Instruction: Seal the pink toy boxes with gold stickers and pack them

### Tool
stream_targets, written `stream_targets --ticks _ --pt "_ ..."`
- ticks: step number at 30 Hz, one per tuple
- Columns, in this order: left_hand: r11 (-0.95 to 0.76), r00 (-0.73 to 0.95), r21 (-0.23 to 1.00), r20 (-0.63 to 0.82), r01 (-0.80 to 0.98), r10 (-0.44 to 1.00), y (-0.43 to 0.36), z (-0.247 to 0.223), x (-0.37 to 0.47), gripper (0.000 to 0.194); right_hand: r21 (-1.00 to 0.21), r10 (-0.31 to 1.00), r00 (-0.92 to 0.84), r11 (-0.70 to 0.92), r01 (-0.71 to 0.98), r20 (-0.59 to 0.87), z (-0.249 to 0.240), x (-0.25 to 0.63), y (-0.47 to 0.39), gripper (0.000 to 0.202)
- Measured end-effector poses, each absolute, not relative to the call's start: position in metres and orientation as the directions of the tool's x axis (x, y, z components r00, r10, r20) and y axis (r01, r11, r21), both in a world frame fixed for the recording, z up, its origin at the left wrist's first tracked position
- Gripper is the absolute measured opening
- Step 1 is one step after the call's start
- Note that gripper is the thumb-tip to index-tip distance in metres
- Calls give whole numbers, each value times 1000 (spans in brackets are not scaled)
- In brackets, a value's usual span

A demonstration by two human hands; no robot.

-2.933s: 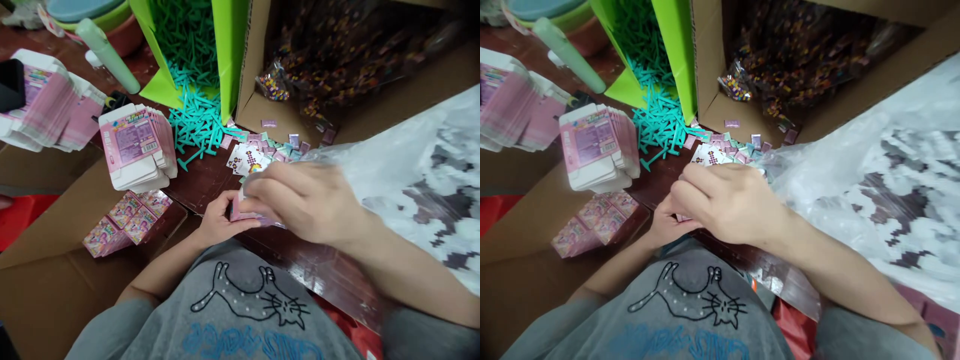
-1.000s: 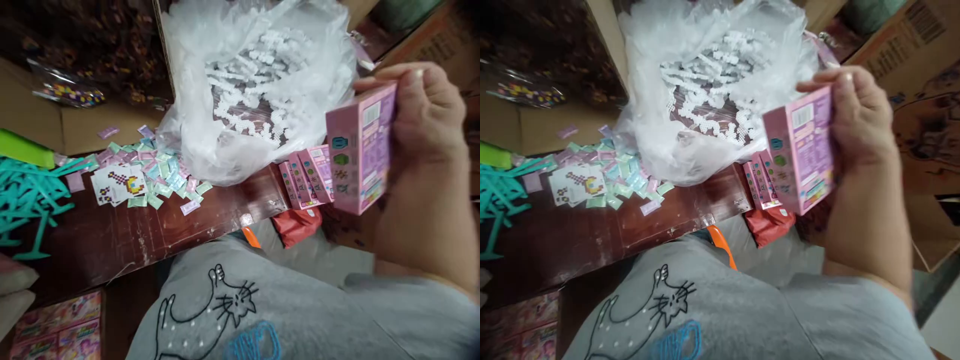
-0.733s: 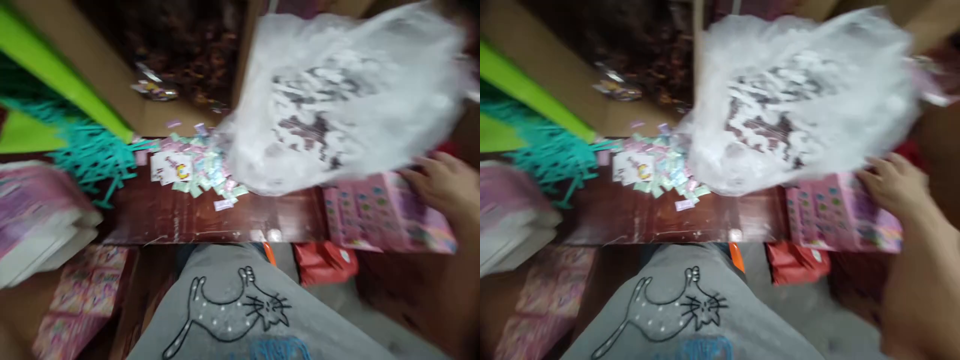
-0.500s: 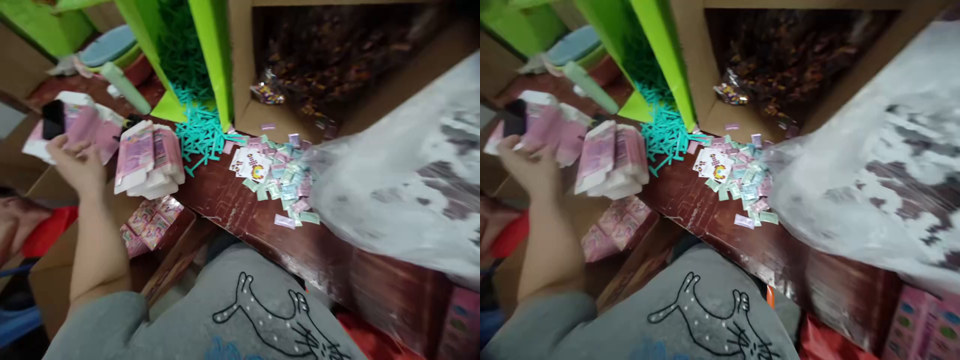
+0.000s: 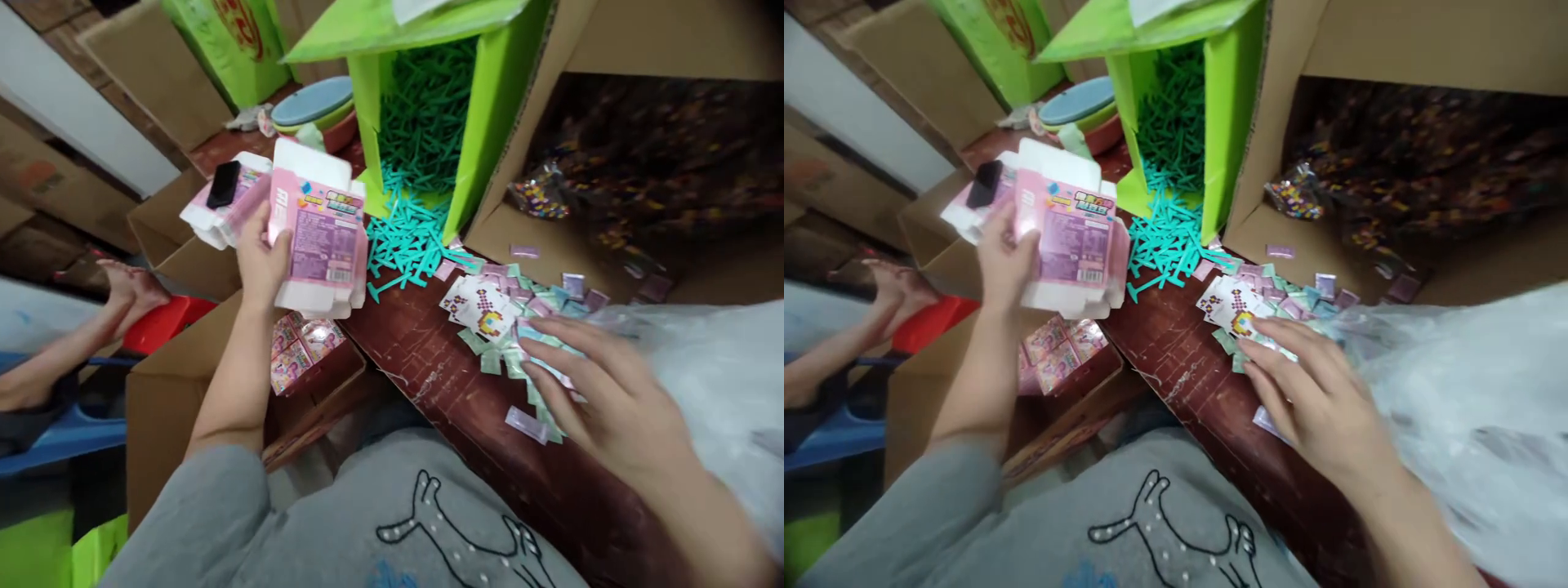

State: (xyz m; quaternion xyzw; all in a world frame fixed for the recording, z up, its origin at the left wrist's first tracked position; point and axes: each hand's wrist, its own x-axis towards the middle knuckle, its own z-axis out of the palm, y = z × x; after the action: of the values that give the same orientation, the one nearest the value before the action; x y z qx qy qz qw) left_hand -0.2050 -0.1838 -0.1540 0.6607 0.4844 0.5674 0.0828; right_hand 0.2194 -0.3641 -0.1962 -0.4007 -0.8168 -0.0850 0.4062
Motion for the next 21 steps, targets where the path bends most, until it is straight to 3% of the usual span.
stream_targets --ticks 4,7,9,12,15,17,18,21 --pt "-562 192 703 538 435 821 -256 -188 -116 54 -349 670 -229 612 710 706 -193 180 -335 61" --pt "-540 241 760 484 360 841 -301 -222 -66 54 -453 753 -109 497 740 649 -199 170 -316 37" --pt "-502 326 813 409 295 853 -316 -238 -48 60 -567 794 -97 507 649 600 -201 173 -317 28" --pt "-308 556 934 162 180 815 -321 -250 -36 50 -685 827 -133 532 497 546 -201 187 -332 24" --pt "-74 558 991 -3 115 830 -314 -263 -31 42 -609 793 -54 508 609 607 -209 205 -348 22" --pt "-63 491 997 33 43 871 -306 -276 -30 59 -619 778 92 415 667 621 -226 217 -356 41" --pt "-90 489 996 80 -2 869 -301 -283 -31 78 -677 799 150 375 633 583 -238 223 -359 53" --pt "-164 619 982 187 -95 763 -288 -301 -34 128 -917 942 118 270 293 315 -277 236 -368 66"
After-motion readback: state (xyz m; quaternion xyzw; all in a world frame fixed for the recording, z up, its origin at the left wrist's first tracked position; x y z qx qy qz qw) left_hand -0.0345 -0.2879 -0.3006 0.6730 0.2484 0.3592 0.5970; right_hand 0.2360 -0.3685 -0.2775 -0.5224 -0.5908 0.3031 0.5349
